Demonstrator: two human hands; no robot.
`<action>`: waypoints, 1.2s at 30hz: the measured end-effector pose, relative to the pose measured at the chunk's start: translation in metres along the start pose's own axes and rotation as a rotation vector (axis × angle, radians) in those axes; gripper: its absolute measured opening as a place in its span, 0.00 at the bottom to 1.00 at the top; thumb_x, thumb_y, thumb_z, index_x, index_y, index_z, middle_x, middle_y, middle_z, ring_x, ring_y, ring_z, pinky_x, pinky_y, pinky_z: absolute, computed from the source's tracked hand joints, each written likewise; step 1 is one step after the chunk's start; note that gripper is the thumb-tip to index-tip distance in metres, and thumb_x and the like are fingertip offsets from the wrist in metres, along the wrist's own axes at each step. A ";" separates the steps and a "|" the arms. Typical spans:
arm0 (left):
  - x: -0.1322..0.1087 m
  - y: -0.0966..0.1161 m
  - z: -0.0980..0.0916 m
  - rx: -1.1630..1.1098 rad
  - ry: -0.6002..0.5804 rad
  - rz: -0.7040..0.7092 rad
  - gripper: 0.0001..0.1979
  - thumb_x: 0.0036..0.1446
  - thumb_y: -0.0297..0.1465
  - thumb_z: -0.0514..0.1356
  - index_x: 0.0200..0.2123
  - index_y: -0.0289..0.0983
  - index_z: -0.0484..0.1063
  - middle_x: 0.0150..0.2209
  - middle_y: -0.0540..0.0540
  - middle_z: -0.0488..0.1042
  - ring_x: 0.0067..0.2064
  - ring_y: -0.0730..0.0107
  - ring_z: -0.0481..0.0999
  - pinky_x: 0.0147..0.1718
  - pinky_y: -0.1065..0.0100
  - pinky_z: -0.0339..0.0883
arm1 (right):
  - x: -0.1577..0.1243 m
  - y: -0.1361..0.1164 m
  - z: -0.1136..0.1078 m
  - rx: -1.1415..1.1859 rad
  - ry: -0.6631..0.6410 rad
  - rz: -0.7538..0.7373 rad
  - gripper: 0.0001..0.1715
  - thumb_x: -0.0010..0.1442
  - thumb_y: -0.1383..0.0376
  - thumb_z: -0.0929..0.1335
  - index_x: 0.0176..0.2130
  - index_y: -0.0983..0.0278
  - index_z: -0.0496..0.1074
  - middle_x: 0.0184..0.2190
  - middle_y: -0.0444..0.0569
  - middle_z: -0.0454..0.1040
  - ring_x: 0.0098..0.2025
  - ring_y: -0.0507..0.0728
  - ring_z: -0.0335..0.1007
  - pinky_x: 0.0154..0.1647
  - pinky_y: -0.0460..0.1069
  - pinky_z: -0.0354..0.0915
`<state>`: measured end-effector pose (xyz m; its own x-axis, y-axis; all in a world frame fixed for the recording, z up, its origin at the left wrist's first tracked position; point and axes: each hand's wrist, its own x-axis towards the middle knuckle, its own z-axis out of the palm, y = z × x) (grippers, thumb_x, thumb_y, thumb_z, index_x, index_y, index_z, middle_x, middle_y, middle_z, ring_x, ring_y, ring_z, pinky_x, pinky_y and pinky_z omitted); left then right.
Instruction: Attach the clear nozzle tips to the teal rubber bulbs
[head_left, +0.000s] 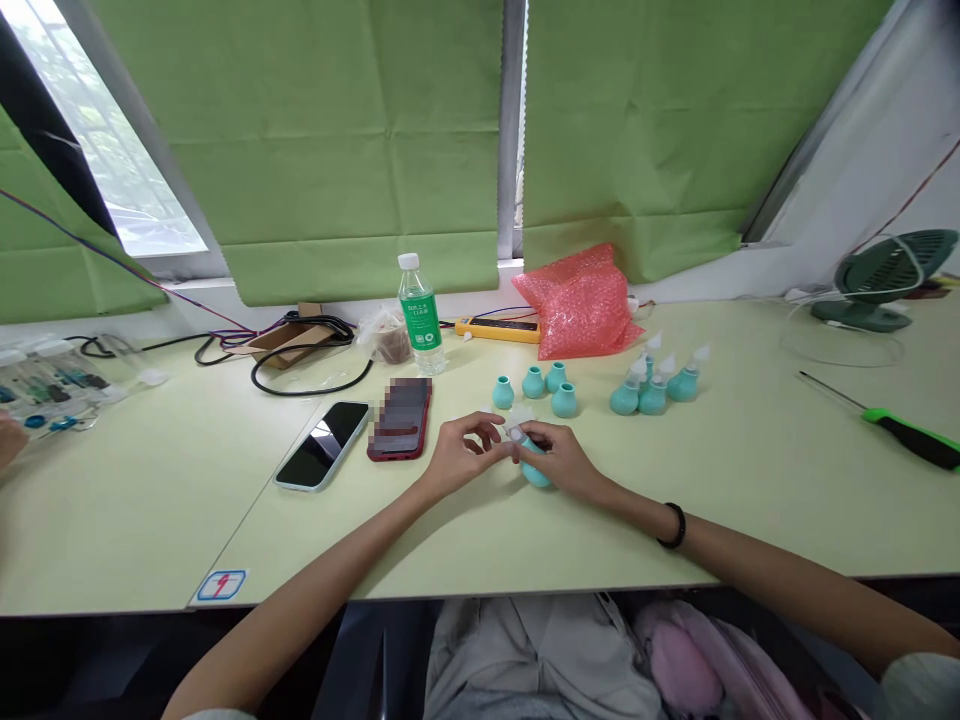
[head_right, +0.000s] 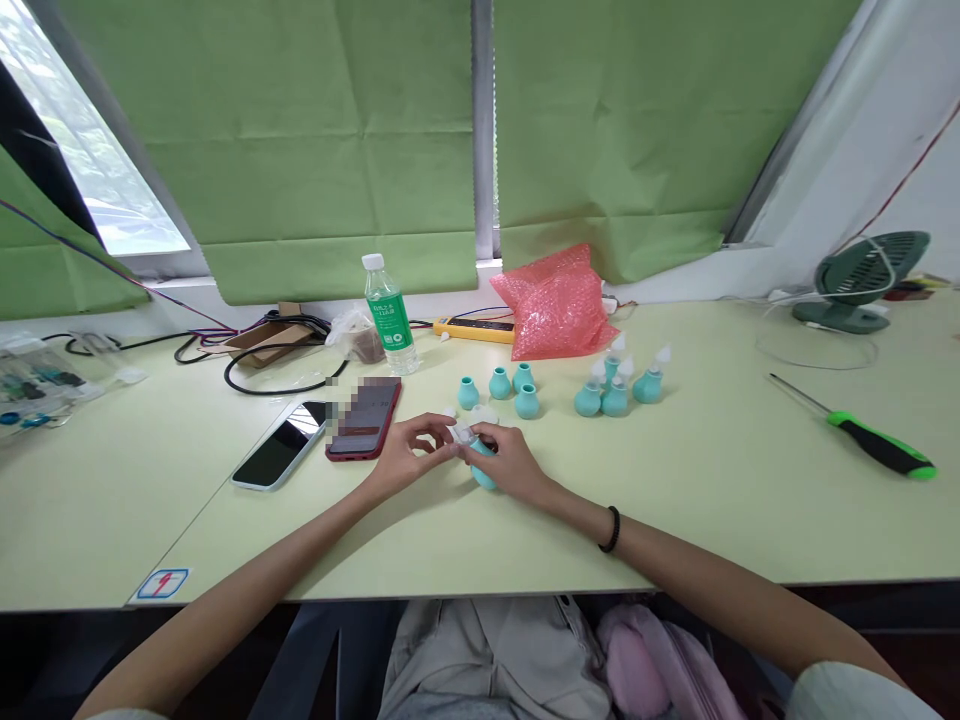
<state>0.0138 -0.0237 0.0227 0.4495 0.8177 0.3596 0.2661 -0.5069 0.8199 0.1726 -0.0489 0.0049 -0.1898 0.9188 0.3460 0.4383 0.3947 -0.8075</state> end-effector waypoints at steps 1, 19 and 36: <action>-0.001 0.001 0.002 -0.056 0.007 -0.015 0.17 0.42 0.36 0.58 0.37 0.34 0.67 0.27 0.48 0.69 0.29 0.74 0.68 0.23 0.76 0.63 | 0.000 0.000 0.000 -0.019 0.004 -0.006 0.15 0.49 0.56 0.63 0.30 0.65 0.66 0.23 0.44 0.67 0.26 0.51 0.60 0.27 0.45 0.56; -0.007 -0.001 0.010 0.085 0.217 0.319 0.07 0.47 0.32 0.56 0.28 0.37 0.72 0.30 0.45 0.73 0.33 0.70 0.71 0.33 0.67 0.68 | -0.008 -0.008 0.002 0.170 -0.150 0.086 0.11 0.53 0.58 0.59 0.29 0.64 0.59 0.23 0.44 0.66 0.26 0.50 0.61 0.28 0.46 0.58; -0.007 0.001 0.012 0.004 0.133 0.128 0.11 0.49 0.35 0.54 0.27 0.34 0.71 0.27 0.45 0.70 0.26 0.74 0.68 0.23 0.73 0.66 | -0.010 -0.003 0.005 -0.019 -0.110 0.066 0.11 0.54 0.57 0.57 0.30 0.63 0.55 0.23 0.42 0.62 0.25 0.50 0.57 0.27 0.46 0.54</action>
<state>0.0208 -0.0331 0.0156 0.3632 0.7749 0.5173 0.2173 -0.6104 0.7617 0.1689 -0.0593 0.0013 -0.2550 0.9374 0.2372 0.4694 0.3345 -0.8171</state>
